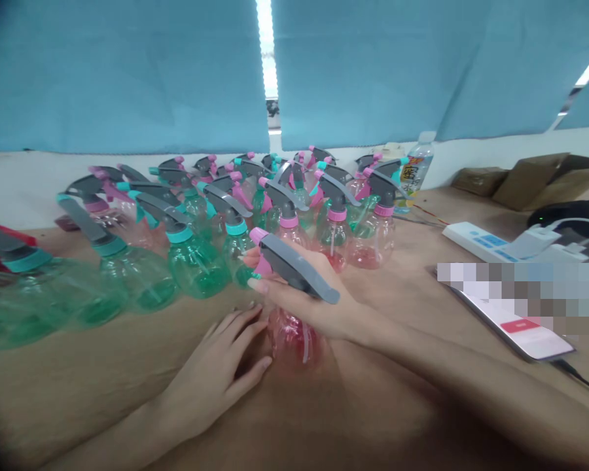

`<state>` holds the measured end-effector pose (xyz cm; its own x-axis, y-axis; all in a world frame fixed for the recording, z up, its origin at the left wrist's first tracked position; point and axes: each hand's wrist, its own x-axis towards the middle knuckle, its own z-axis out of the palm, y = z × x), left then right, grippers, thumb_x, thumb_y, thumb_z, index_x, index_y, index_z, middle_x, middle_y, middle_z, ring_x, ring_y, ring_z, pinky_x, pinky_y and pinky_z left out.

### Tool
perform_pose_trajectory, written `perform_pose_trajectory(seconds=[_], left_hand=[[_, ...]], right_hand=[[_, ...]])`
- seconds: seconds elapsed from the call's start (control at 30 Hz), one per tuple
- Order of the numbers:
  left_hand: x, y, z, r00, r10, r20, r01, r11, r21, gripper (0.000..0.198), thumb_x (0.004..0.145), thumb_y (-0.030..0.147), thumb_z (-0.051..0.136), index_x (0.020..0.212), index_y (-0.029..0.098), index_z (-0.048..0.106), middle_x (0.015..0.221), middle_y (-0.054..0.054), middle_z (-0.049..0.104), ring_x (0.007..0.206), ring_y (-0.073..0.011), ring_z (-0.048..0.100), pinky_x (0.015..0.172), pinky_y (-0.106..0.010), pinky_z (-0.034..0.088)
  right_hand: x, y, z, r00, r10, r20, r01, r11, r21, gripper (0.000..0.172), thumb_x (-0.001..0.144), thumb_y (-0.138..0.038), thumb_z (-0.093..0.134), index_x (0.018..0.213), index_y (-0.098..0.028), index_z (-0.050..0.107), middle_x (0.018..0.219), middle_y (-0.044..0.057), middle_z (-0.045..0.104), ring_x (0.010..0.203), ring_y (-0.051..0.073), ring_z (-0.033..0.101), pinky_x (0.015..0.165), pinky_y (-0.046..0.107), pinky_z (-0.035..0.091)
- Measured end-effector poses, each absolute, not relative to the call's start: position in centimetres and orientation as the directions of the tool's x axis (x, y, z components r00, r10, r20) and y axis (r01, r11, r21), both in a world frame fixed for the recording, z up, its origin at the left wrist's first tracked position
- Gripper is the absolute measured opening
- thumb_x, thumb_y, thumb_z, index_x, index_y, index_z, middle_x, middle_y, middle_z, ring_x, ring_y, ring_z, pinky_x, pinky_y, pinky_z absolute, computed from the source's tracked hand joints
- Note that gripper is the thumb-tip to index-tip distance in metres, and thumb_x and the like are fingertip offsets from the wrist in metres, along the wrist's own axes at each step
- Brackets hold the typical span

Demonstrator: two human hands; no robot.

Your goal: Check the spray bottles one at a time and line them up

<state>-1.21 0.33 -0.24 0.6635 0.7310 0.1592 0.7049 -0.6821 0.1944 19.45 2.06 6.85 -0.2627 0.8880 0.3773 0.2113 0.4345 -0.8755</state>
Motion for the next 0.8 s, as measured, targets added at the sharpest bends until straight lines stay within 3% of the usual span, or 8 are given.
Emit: perform_pose_trajectory(seconds=[0.27,0.4,0.57,0.67,0.8], left_hand=[[-1.16,0.36,-0.16,0.665,0.73,0.157,0.706,-0.683,0.186,0.039,0.092,0.036,0.053,0.126,0.015,0.054,0.139,-0.015,0.051,0.127,-0.0336,0.046,0.1,-0.054,0.041],[-1.16,0.33,-0.03,0.665,0.729,0.16,0.706,-0.684,0.184,0.036,0.092,0.036,0.052,0.123,0.016,0.055,0.138,-0.015,0.051,0.126,-0.0337,0.046,0.099,-0.054,0.041],[-1.19,0.37,-0.06,0.666,0.726,0.171,0.701,-0.687,0.192,0.036,0.093,0.036,0.051,0.124,0.017,0.055,0.138,-0.014,0.051,0.126,-0.0327,0.046,0.1,-0.053,0.041],[-1.21,0.41,-0.16,0.667,0.727,0.164,0.703,-0.686,0.186,0.037,0.093,0.036,0.052,0.124,0.017,0.054,0.139,-0.015,0.05,0.127,-0.033,0.045,0.1,-0.053,0.04],[-1.28,0.43,-0.28,0.667,0.724,0.177,0.699,-0.69,0.188,0.037,0.093,0.036,0.052,0.125,0.017,0.054,0.138,-0.015,0.051,0.126,-0.033,0.046,0.1,-0.053,0.04]], right_hand=[[19.16,2.14,6.77,-0.256,0.892,0.373,0.14,0.416,-0.898,0.035,0.082,-0.042,0.064,0.115,-0.031,0.065,0.098,0.002,0.073,0.104,0.026,0.066,0.089,0.041,0.054],[19.05,2.2,6.73,-0.301,0.881,0.364,0.012,0.385,-0.923,0.045,0.084,-0.038,0.063,0.128,-0.033,0.057,0.105,0.002,0.073,0.112,0.023,0.064,0.095,0.042,0.052],[19.36,2.19,7.21,-0.329,0.882,0.337,0.013,0.361,-0.933,0.043,0.085,-0.029,0.064,0.128,-0.033,0.058,0.112,-0.001,0.072,0.117,0.021,0.061,0.099,0.038,0.051],[19.36,2.23,7.55,-0.363,0.877,0.314,0.01,0.34,-0.94,0.042,0.086,-0.031,0.063,0.128,-0.033,0.057,0.114,-0.001,0.071,0.116,0.021,0.062,0.1,0.038,0.05],[19.09,2.33,7.44,-0.339,0.88,0.332,0.052,0.37,-0.927,0.046,0.084,-0.04,0.064,0.128,-0.031,0.058,0.102,0.001,0.074,0.103,0.022,0.067,0.096,0.04,0.051]])
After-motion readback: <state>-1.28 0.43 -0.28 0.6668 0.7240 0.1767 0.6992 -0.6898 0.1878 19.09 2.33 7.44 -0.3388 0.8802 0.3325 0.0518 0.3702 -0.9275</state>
